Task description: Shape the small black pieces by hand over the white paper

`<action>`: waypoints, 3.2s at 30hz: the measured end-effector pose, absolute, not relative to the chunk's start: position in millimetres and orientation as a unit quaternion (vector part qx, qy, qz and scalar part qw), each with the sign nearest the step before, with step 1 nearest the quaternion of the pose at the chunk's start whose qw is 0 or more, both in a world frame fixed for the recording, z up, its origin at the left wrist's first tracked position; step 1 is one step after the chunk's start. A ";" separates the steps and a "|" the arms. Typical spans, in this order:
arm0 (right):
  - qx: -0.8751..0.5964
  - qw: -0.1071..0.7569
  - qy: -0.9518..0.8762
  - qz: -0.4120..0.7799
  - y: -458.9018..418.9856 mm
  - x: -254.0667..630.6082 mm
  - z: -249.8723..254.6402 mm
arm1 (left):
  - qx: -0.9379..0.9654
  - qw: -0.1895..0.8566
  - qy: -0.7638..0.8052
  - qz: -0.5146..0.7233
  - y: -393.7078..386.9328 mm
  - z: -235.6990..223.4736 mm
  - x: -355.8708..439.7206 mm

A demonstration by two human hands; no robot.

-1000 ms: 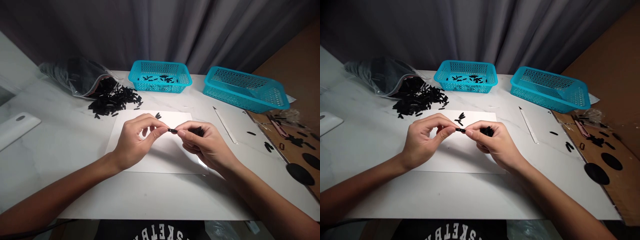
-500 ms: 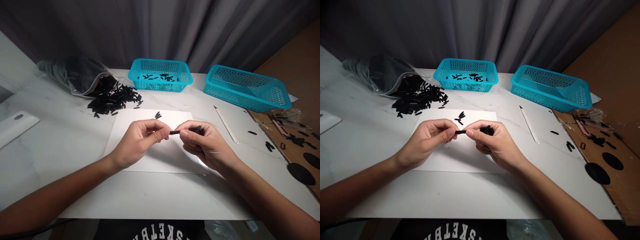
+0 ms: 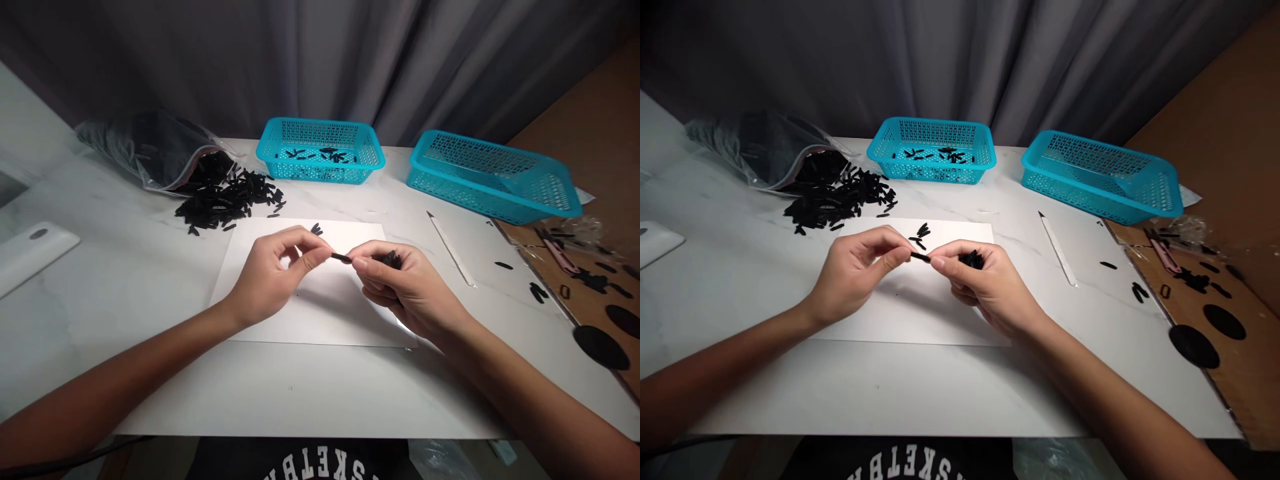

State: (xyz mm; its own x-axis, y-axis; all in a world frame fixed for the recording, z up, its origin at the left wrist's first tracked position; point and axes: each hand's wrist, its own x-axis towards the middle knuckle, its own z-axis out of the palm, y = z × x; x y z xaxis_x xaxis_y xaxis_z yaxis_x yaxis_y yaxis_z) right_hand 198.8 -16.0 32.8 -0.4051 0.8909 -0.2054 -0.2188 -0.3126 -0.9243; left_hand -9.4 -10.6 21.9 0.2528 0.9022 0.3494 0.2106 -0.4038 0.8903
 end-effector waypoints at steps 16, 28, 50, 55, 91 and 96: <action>-0.467 0.333 -0.466 0.674 -7.6 200.7 22.1 | 0.822 0.136 0.449 0.323 13.6 -12.1 -20.5; -0.459 0.411 -0.428 0.661 3.7 206.1 28.2 | 0.896 -0.021 0.343 0.282 80.4 16.3 16.0; -0.373 0.259 -0.568 0.687 -8.5 194.3 19.1 | 0.893 0.156 0.234 0.351 14.5 21.9 -2.9; -0.383 0.287 -0.551 0.683 -6.0 199.1 22.2 | 0.866 0.170 0.289 0.370 11.4 22.0 -6.3; -0.404 0.435 -0.502 0.629 -15.1 199.2 35.5 | 0.835 0.084 0.322 0.437 4.6 42.9 -4.8; -0.406 0.436 -0.502 0.627 -15.3 199.2 37.2 | 0.810 0.166 0.353 0.437 0.9 45.9 -2.3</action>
State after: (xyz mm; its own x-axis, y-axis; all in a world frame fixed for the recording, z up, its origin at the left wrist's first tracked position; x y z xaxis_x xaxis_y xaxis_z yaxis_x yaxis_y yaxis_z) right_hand 199.2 -15.3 37.2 -0.2904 0.9541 -0.0729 -0.1388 -0.1174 -0.9833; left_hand -2.3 0.9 45.9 0.3688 0.7177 0.5906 0.4278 -0.6952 0.5777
